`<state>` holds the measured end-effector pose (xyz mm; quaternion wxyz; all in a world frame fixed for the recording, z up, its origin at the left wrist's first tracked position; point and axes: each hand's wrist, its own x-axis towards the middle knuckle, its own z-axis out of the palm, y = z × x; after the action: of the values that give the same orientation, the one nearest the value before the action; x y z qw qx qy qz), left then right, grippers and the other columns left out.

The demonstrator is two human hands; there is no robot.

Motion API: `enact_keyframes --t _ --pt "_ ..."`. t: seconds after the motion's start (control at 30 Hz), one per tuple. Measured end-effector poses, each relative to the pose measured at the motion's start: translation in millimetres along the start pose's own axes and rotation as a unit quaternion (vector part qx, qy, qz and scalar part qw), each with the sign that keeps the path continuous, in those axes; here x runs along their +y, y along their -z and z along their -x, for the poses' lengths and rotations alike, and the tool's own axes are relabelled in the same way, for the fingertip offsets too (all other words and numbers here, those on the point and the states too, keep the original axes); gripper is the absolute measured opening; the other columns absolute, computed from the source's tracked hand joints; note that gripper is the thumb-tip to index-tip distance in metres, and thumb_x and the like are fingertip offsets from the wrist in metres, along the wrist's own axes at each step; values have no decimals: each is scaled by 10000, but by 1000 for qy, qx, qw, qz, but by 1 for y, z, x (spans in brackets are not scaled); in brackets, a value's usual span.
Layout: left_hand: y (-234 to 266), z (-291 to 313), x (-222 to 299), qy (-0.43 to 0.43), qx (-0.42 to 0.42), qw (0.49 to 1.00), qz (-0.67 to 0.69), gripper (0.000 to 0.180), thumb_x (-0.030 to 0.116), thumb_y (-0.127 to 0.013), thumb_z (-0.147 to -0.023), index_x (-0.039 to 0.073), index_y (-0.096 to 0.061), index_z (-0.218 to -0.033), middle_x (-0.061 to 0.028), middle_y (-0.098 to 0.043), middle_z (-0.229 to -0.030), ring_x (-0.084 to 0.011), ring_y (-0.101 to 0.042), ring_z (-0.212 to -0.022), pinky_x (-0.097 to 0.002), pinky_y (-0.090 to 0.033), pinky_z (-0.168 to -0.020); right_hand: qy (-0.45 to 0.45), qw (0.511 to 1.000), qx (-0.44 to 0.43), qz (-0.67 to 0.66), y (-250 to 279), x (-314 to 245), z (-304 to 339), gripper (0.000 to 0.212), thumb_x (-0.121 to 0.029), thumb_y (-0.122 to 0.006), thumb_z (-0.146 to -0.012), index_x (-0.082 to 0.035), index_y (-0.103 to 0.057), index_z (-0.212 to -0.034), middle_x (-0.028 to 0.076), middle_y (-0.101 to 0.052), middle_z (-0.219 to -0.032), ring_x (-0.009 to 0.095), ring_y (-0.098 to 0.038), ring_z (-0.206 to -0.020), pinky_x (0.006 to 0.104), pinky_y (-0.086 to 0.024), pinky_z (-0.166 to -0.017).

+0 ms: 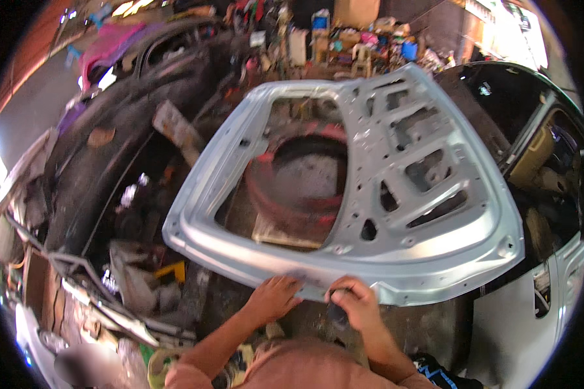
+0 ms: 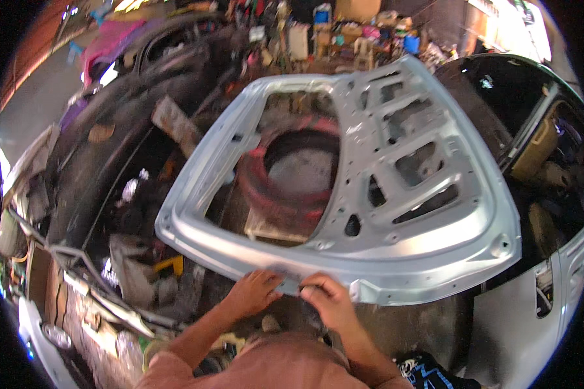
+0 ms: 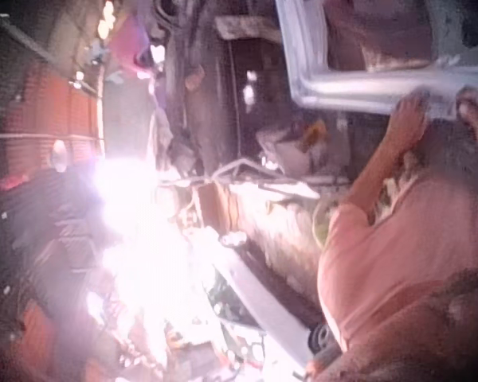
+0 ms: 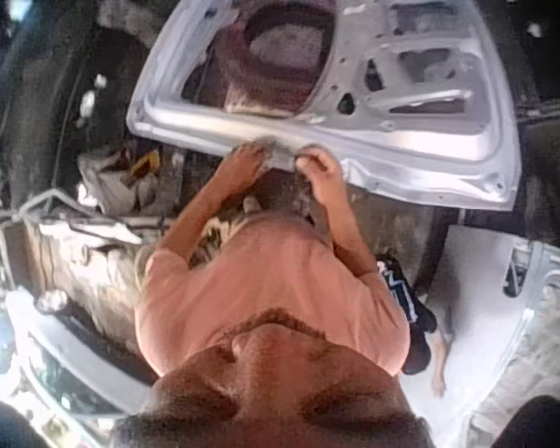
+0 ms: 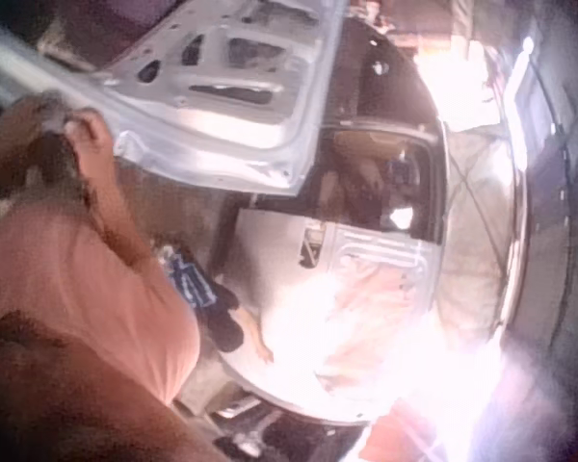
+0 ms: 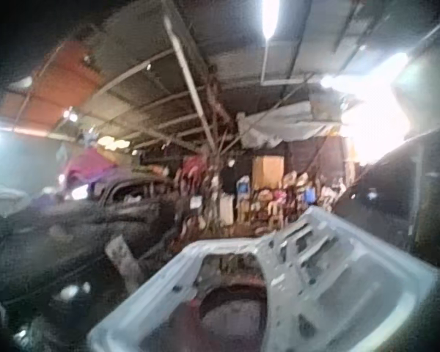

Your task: The person sands the edges and surface of a large, light-colored car door panel using a sanding block. The panel is propped up on a tire in a cluttered garage. The person repeatedly dips the sanding block into a bucket of water and continues sanding different sections of the panel.

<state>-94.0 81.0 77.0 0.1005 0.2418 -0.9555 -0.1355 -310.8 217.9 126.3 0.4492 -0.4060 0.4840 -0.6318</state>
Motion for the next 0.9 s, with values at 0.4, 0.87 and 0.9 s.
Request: enact_keyframes --t 0.4,0.87,0.9 --pt "33 20 -90 -25 -32 998 39 512 391 -641 -1002 60 -613 -1391 -138 -576 -1366 -354 -544 -1291 -493 -441 -1112 1 961 237 -142 -41 50 -49 189 -129 -717 -947 11 -647 -1054 118 -704 -898 190 -683 -770 319 -566 -702" --pt "23 19 -104 -61 -41 993 89 685 524 -671 -944 -12 -594 -1364 -183 -579 -1366 -389 -523 -1316 -533 -388 -1141 -12 968 242 -65 -49 48 -47 230 -205 -734 -928 -10 -613 -918 111 -638 -899 191 -633 -757 330 -551 -711" --pt "21 16 -96 -66 -39 991 107 680 520 -666 -948 -14 -594 -1362 -184 -578 -1366 -386 -524 -1315 -530 -389 -1140 -8 969 240 -65 -52 47 -48 231 -204 -735 -927 -8 -613 -918 111 -638 -898 191 -633 -758 331 -551 -713"
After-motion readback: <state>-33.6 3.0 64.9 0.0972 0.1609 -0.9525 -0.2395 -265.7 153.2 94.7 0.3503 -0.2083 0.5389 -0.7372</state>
